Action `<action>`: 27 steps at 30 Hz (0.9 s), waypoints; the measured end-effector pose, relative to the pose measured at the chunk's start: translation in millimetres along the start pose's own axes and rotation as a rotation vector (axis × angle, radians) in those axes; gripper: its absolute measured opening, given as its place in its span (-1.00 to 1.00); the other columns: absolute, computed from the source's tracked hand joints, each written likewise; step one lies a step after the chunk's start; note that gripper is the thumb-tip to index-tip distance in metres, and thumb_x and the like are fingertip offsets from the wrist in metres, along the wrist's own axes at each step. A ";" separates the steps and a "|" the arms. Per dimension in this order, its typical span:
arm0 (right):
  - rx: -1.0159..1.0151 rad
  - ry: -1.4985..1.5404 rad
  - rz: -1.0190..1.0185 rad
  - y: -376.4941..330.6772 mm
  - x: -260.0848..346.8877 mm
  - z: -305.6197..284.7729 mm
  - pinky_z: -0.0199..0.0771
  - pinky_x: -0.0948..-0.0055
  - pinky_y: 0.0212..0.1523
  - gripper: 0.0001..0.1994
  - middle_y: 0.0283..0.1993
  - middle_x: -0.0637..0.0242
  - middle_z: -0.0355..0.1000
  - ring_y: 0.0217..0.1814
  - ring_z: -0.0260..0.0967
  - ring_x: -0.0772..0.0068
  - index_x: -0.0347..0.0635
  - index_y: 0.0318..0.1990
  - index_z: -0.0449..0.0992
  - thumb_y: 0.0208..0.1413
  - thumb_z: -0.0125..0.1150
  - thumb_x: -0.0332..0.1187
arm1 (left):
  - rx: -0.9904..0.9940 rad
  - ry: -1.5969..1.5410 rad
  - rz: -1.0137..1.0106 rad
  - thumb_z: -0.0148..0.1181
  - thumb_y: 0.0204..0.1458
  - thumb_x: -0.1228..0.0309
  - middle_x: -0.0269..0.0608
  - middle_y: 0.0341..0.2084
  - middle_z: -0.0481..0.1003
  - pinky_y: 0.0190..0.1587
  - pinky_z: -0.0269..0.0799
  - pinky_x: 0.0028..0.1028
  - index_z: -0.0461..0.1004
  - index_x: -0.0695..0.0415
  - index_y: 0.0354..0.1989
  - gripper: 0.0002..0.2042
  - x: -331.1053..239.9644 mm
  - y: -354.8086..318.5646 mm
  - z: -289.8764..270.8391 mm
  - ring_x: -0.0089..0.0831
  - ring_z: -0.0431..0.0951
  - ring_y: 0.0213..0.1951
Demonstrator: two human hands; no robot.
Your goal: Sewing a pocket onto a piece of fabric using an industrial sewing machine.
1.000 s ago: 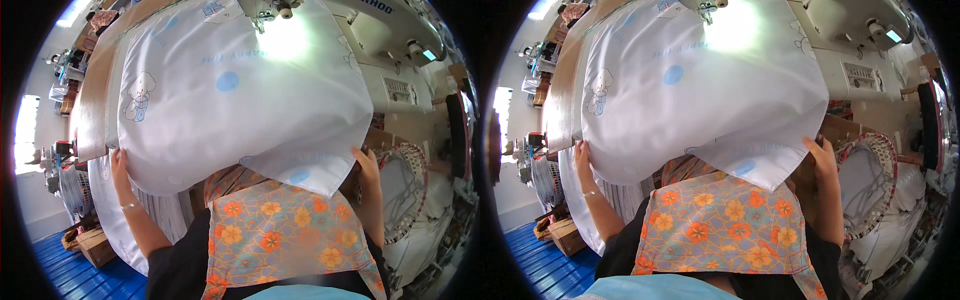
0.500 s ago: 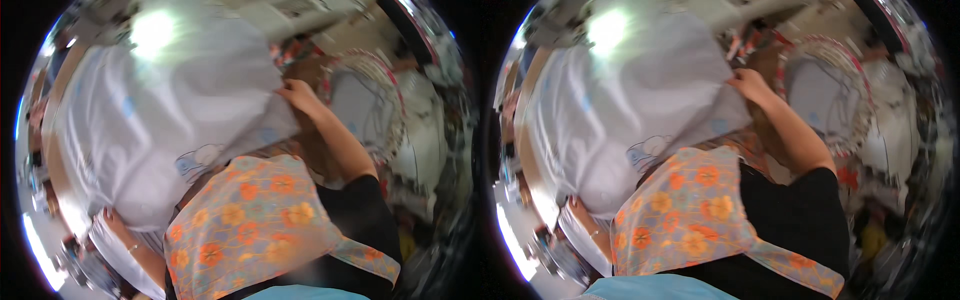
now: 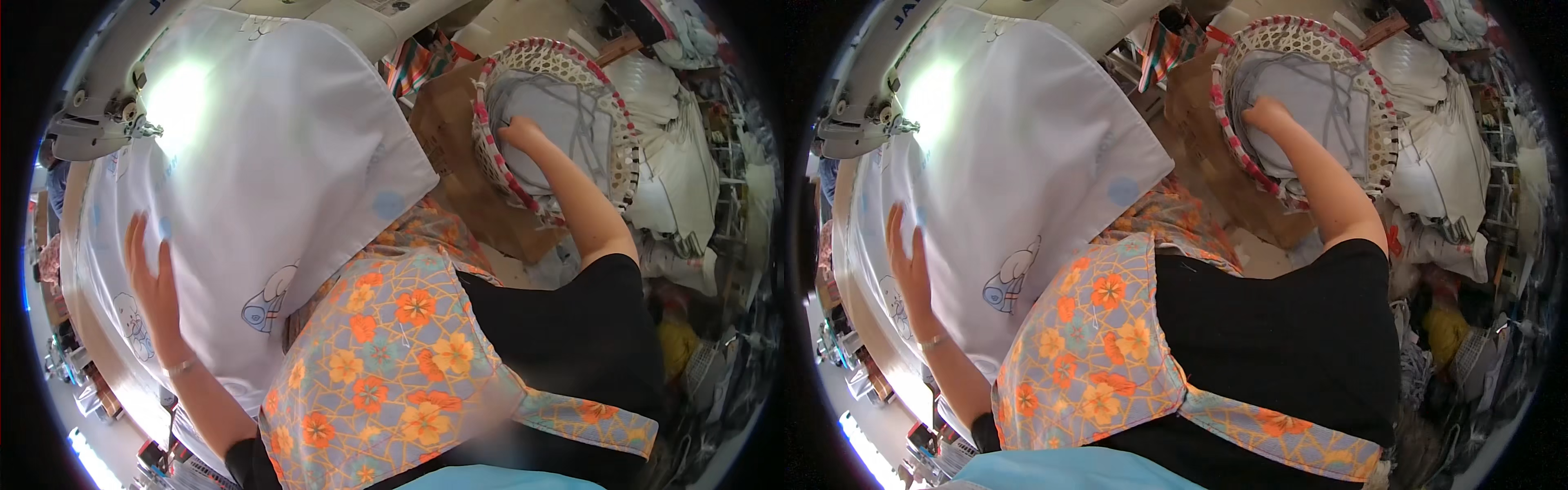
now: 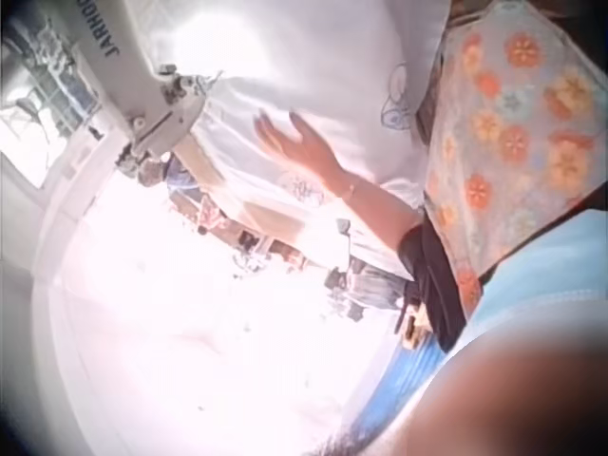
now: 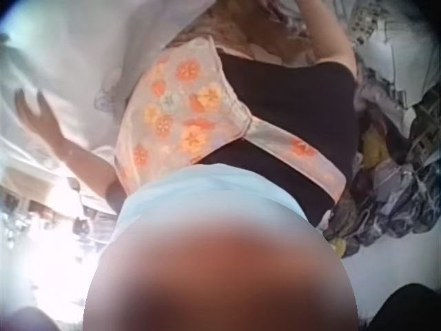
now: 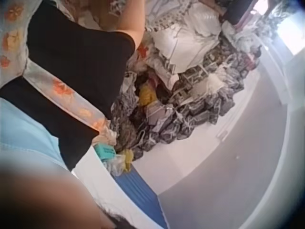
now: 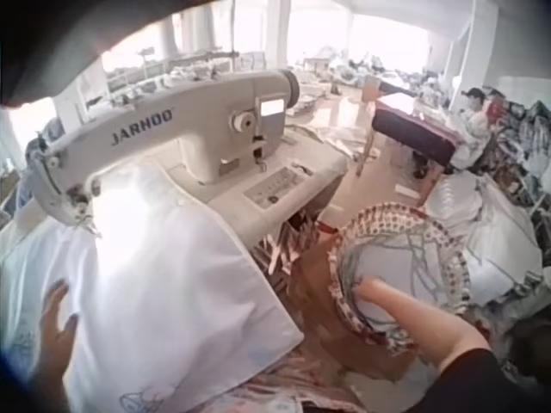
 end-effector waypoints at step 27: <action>0.423 0.135 -1.856 -328.3 471.2 -54.8 0.45 0.14 -0.26 -0.72 -0.12 0.14 0.47 -0.25 0.43 -0.05 -0.23 -0.24 0.44 -0.22 0.16 -0.49 | -0.470 0.160 0.142 0.23 -0.01 0.29 -0.14 -0.27 0.58 0.08 0.34 -0.17 0.51 0.22 -0.11 -0.67 -53.2 17.1 -27.2 -0.07 0.54 -0.13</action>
Point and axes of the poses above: each hand's wrist, its own y-axis towards the middle knuckle, its own z-axis out of the palm, x = y × z, the point moved 8 cm from there along y, towards the middle knuckle
